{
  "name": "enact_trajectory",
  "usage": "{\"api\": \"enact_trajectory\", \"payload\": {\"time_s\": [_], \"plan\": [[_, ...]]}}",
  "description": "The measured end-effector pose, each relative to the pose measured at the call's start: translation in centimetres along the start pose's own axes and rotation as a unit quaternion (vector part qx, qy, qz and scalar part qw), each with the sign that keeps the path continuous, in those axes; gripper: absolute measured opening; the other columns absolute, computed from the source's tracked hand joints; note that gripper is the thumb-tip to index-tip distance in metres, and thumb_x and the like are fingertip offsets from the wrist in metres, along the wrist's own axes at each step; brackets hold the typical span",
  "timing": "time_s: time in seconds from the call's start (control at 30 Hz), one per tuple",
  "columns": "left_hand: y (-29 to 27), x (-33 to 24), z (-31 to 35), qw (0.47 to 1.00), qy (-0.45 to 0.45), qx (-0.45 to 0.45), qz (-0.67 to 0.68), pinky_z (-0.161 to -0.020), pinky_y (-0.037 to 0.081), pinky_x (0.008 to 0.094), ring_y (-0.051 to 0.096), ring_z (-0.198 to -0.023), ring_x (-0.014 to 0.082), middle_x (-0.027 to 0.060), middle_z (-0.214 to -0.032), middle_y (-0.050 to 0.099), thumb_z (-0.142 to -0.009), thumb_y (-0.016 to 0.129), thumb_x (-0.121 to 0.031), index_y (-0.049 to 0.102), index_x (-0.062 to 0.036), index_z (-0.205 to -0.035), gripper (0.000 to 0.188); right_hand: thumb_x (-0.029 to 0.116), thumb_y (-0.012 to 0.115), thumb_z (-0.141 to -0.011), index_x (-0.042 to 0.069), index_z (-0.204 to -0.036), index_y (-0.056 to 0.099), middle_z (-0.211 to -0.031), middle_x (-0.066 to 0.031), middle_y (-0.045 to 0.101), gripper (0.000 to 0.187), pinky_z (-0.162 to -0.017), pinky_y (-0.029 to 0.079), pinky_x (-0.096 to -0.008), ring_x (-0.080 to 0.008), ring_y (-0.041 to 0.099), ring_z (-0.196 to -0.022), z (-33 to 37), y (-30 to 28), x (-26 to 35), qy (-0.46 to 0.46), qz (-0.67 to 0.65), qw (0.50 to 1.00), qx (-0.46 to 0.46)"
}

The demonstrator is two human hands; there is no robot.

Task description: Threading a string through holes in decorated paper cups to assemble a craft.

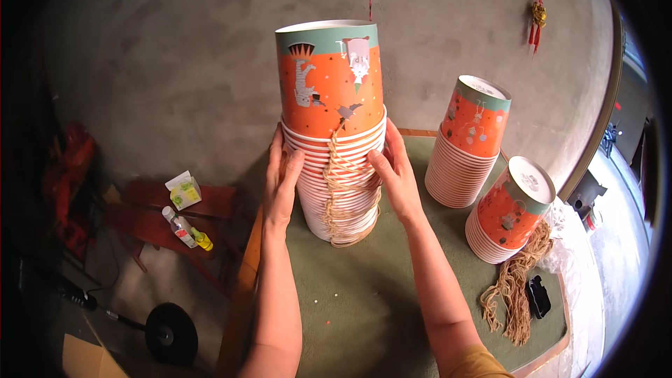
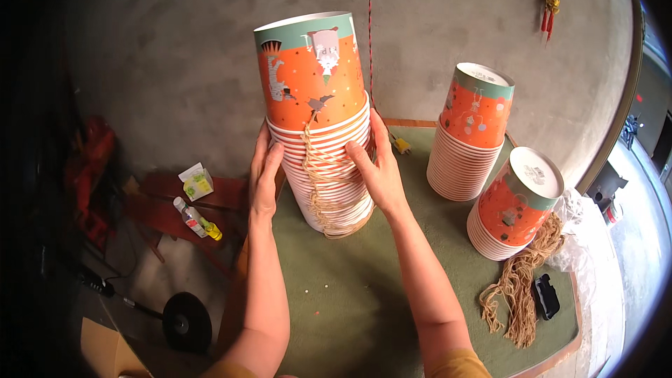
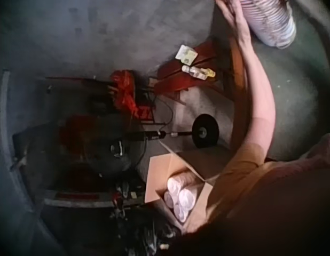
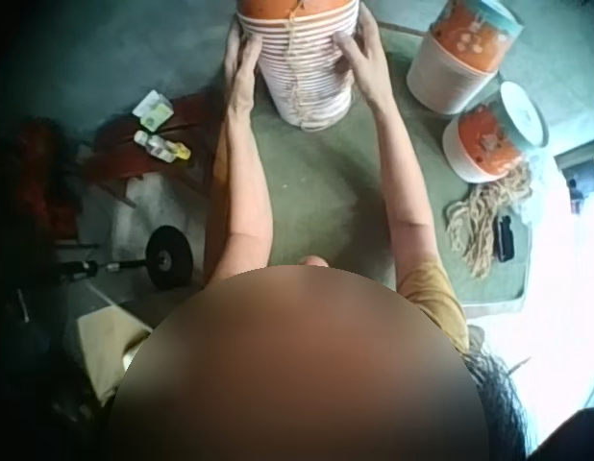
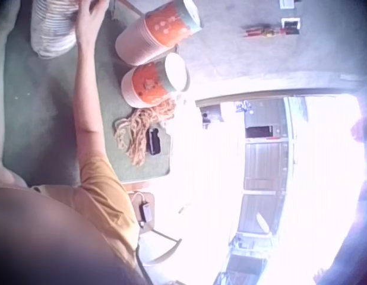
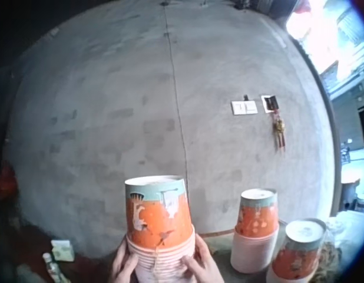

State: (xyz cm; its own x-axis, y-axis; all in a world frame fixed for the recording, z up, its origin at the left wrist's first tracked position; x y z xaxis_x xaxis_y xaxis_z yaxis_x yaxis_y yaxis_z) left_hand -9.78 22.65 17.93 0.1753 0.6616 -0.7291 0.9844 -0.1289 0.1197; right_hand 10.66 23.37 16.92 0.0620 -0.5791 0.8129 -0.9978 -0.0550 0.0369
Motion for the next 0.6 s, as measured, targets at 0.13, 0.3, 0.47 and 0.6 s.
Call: {"api": "enact_trajectory", "payload": {"time_s": [0.13, 0.3, 0.47, 0.6], "plan": [[-0.30, 0.08, 0.29, 1.000, -0.005, 0.028, -0.001, -0.116, 0.022, 0.0369, 0.029, -0.141, 0.0222, 0.0162, -0.154, 0.030, -0.097, 0.059, -0.030, 0.012, 0.0038, -0.152, 0.080, 0.032, 0.063, -0.093, 0.002, -0.152, 0.022, -0.153, -0.0147, 0.034, 0.079, -0.115, 0.026, -0.0366, -0.0229, 0.034, -0.140, 0.34, 0.42, 0.76, 0.001, -0.020, 1.000, 0.008], [-0.60, 0.11, 0.33, 0.999, -0.011, 0.034, -0.019, -0.116, 0.023, 0.0383, 0.031, -0.141, 0.0242, 0.0183, -0.153, 0.030, -0.092, 0.066, -0.038, 0.013, 0.0026, -0.153, 0.091, 0.033, 0.065, -0.092, 0.001, -0.153, 0.018, -0.154, -0.0162, 0.032, 0.084, -0.116, 0.025, -0.0377, -0.0235, 0.031, -0.142, 0.15, 0.31, 0.39, -0.008, -0.008, 1.000, 0.026], [-0.88, 0.58, -0.02, 0.999, 0.002, 0.033, -0.023, -0.117, 0.023, 0.0388, 0.029, -0.142, 0.0249, 0.0185, -0.154, 0.028, -0.091, 0.068, -0.037, 0.013, 0.0023, -0.152, 0.091, 0.032, 0.070, -0.090, 0.000, -0.153, 0.016, -0.153, -0.0179, 0.031, 0.089, -0.116, 0.025, -0.0385, -0.0245, 0.031, -0.142, 0.21, 0.54, 0.60, -0.014, 0.001, 0.999, 0.030], [-0.65, 0.44, 0.01, 1.000, -0.004, 0.022, 0.004, -0.117, 0.022, 0.0392, 0.027, -0.143, 0.0255, 0.0180, -0.156, 0.024, -0.090, 0.069, -0.035, 0.012, 0.0025, -0.152, 0.092, 0.033, 0.072, -0.088, 0.000, -0.153, 0.018, -0.153, -0.0172, 0.033, 0.090, -0.116, 0.025, -0.0388, -0.0246, 0.032, -0.141, 0.06, -0.01, 0.27, -0.021, 0.014, 0.999, 0.023]]}}
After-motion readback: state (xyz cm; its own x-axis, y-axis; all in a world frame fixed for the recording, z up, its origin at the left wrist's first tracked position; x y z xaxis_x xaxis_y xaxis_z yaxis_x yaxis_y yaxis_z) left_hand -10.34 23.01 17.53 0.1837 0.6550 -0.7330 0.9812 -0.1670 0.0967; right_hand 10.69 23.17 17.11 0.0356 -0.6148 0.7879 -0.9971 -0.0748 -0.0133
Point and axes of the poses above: each hand's wrist, its own z-axis away from the middle knuckle, its own y-axis out of the palm, x = y × z, the point moved 7 cm from there along -z, towards the middle knuckle
